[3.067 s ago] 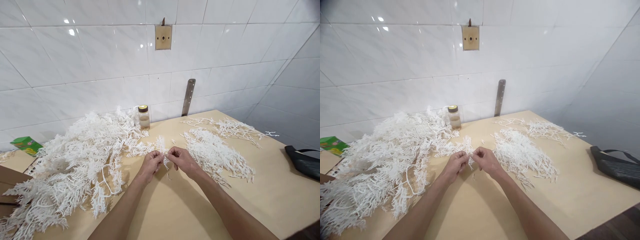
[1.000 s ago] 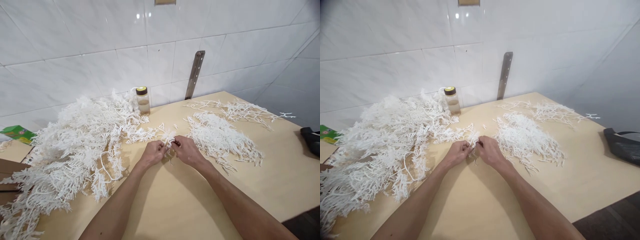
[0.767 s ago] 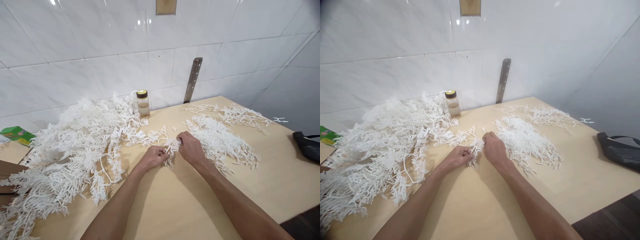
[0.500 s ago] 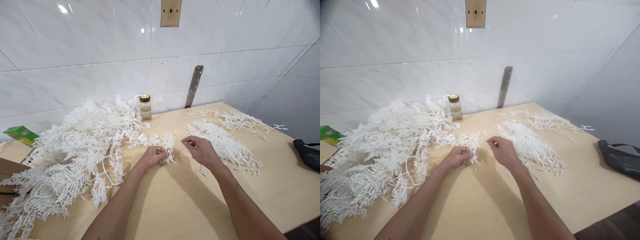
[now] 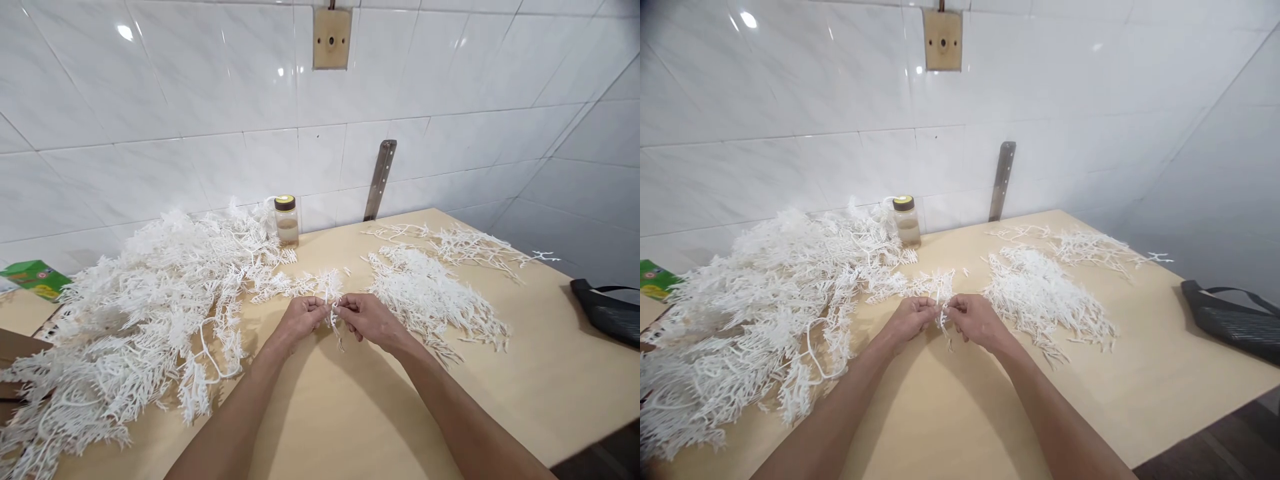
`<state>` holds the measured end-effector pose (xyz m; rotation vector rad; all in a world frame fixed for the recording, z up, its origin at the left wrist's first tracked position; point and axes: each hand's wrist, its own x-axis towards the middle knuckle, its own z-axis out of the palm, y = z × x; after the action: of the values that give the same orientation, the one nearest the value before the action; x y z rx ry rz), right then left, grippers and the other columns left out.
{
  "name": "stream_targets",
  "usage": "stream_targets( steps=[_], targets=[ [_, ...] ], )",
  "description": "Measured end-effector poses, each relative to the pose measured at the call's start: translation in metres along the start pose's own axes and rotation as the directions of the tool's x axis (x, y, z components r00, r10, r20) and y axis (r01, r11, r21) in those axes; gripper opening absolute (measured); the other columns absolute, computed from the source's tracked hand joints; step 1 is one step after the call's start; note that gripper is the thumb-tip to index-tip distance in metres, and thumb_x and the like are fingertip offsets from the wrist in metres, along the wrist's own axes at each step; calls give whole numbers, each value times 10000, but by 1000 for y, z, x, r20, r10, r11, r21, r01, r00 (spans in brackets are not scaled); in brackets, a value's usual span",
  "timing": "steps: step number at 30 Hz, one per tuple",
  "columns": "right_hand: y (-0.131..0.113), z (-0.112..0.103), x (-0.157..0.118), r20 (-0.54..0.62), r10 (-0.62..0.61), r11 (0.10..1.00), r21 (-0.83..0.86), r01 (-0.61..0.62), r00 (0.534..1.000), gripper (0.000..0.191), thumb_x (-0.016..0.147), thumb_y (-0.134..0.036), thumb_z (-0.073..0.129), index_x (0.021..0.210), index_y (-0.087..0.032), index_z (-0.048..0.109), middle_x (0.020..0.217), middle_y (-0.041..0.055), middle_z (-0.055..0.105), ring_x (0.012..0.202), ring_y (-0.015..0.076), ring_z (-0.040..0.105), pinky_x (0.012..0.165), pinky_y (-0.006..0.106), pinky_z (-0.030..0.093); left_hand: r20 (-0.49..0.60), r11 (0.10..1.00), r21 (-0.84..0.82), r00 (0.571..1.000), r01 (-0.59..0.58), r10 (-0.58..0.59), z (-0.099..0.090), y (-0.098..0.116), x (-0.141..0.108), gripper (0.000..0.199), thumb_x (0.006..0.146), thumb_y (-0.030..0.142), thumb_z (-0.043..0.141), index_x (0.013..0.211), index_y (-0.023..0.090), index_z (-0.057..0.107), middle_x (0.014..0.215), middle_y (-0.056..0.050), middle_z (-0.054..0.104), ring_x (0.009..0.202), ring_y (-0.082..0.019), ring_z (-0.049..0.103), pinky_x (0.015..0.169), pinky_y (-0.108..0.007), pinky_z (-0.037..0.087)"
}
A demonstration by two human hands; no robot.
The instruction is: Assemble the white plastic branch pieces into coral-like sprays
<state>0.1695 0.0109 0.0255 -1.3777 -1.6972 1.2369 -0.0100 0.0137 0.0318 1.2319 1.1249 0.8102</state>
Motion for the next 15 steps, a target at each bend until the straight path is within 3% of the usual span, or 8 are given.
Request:
stream_targets(
  steps=[3,7,11,15],
  targets=[
    [-2,8,2,-104,28,1000,1,-28,994,179,793,-369,586,764,-193,596,560,-36,552,399,96,438,404,228,353,-84,1000,3,996,-30,30,3,-4,2,333,693,462,723,696,147,613,490,58,428,452,-63,327,464,-216,230],
    [-2,12,5,-217,-34,997,-71,19,976,155,761,-342,593,717,-193,597,623,-12,592,532,120,502,498,236,365,-189,984,137,973,-110,136,6,-11,7,291,720,424,675,652,151,602,521,35,474,498,-84,400,508,-224,286],
    [-2,9,4,-239,-80,983,-180,37,968,154,755,-345,574,726,-199,614,657,3,623,609,148,545,550,251,379,-107,989,124,989,-84,98,4,-7,5,329,701,470,682,666,155,593,532,42,456,503,-85,383,514,-227,279],
    [-2,5,3,-160,-96,978,-197,63,982,151,767,-333,563,719,-193,593,644,-4,596,587,133,513,534,244,358,-6,998,51,999,-34,35,-2,4,0,412,657,528,729,669,156,553,552,50,440,509,-71,335,505,-223,230]
  ],
)
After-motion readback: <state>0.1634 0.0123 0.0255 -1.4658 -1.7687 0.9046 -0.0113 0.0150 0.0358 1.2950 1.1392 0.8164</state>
